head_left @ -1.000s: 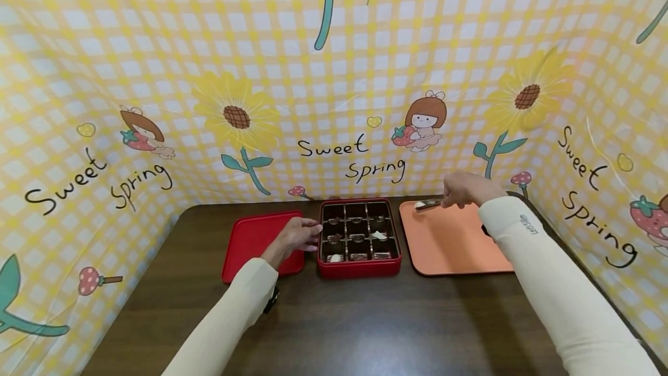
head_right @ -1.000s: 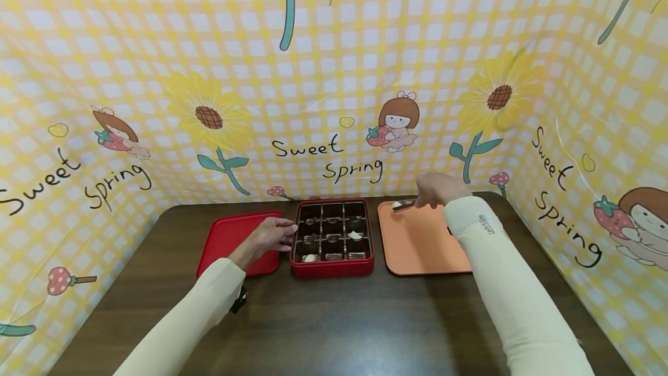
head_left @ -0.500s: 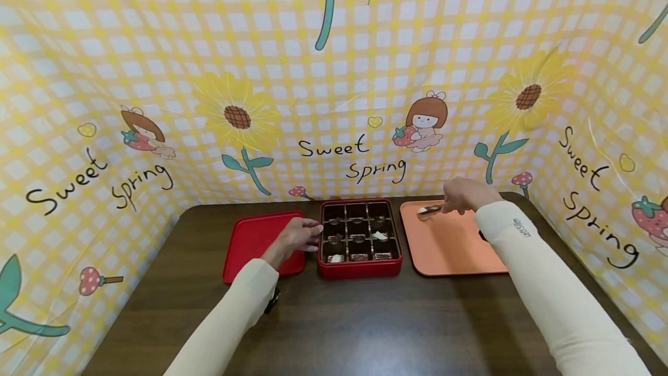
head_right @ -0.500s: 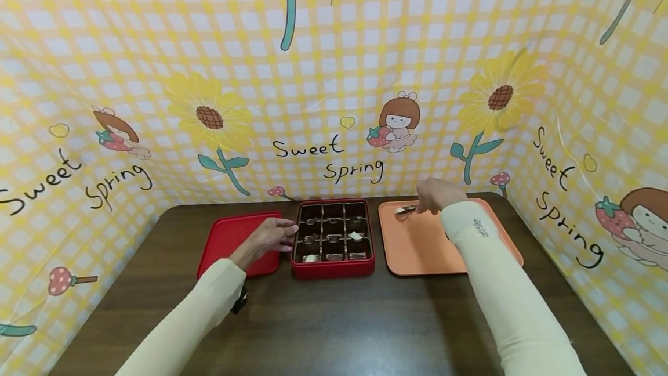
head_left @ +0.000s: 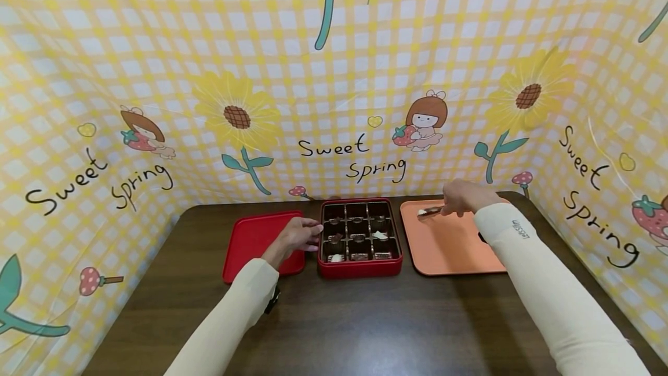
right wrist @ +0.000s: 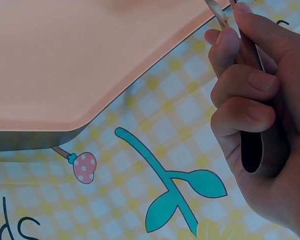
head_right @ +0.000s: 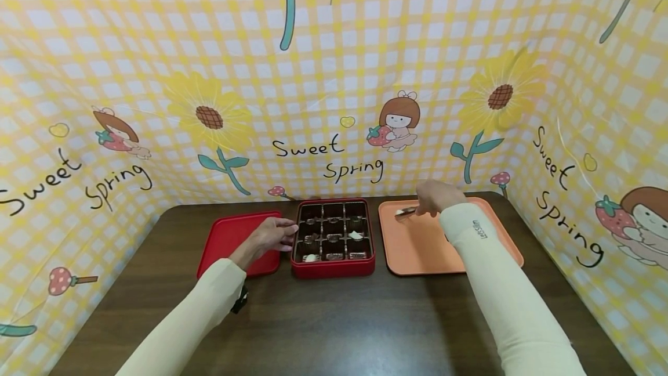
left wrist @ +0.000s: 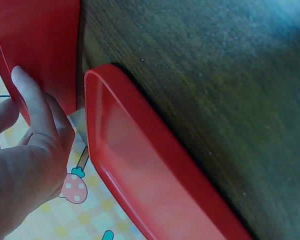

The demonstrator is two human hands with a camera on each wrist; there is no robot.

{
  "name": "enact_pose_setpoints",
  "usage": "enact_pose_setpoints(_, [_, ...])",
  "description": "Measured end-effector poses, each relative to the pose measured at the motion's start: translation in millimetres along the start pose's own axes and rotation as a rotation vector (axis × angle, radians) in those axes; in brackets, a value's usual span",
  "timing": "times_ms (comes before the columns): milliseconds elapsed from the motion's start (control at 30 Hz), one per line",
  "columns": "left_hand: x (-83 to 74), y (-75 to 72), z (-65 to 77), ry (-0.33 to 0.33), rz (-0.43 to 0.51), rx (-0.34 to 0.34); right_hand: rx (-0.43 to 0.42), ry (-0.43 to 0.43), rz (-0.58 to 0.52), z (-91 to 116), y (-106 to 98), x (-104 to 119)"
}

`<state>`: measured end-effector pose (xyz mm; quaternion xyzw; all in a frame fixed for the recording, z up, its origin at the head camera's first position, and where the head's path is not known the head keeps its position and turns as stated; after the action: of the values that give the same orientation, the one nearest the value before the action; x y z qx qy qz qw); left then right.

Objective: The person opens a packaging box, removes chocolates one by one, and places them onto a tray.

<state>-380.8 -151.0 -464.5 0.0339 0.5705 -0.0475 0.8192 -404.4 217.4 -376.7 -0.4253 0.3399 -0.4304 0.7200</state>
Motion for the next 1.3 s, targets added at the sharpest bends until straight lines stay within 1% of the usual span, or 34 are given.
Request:
enact_pose_setpoints(200, [-0.4,0.5,0.5,-0.006,0.007,-0.008,0.034,0.025,-0.008,1.7,-2.5,-1.3])
enact_pose_setpoints(267, [-0.5,1.2,0.5,-0.003,0.002,-0.004,0.03,0.021,-0.001,1.9,-5.1,-1.0])
enact_pose_setpoints(367, [-0.4,1.3,0.1,-0.005,0.003,-0.005,-0.008,-0.022,0.014,3.3,-11.9,2.7])
enact_pose_setpoints(433, [-0.6,1.1,-0.1,-0.002,0.0,-0.004,-0.043,-0.074,0.022,4.7,-17.9,7.4])
enact_pose_setpoints(567, [0.0,0.1,-1.6,-0.001,0.004,-0.009,-0.088,-0.146,0.001,8.0,-30.7,18.2])
enact_pose_setpoints(667, [0.7,0.2,-2.6,0.004,-0.005,-0.008,-0.127,-0.177,-0.015,7.8,-39.2,25.6])
enact_pose_setpoints(767, [1.1,0.4,-2.7,0.004,-0.011,-0.01,-0.17,-0.207,-0.002,7.3,-46.6,32.1])
enact_pose_setpoints(833, [1.2,0.5,-2.3,0.001,-0.013,-0.01,-0.181,-0.217,0.009,7.2,-50.5,36.2])
enact_pose_setpoints(1067, [-0.1,1.0,-1.7,0.004,-0.004,-0.008,-0.132,-0.232,-0.002,7.5,-57.8,51.5])
enact_pose_setpoints(1300, [0.2,0.3,-1.0,0.005,-0.012,-0.007,-0.068,-0.259,0.021,9.2,-56.7,69.9])
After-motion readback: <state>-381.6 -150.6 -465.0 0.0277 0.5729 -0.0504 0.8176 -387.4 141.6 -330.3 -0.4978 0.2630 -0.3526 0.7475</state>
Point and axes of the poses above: each hand's wrist, its own z-axis away from the middle knuckle, its own y-axis out of the palm, x = y × z, the point moved 5 cm from there along -z, towards the middle knuckle, and after that the axes turned 15 degrees about z, right-handed, at the moved point
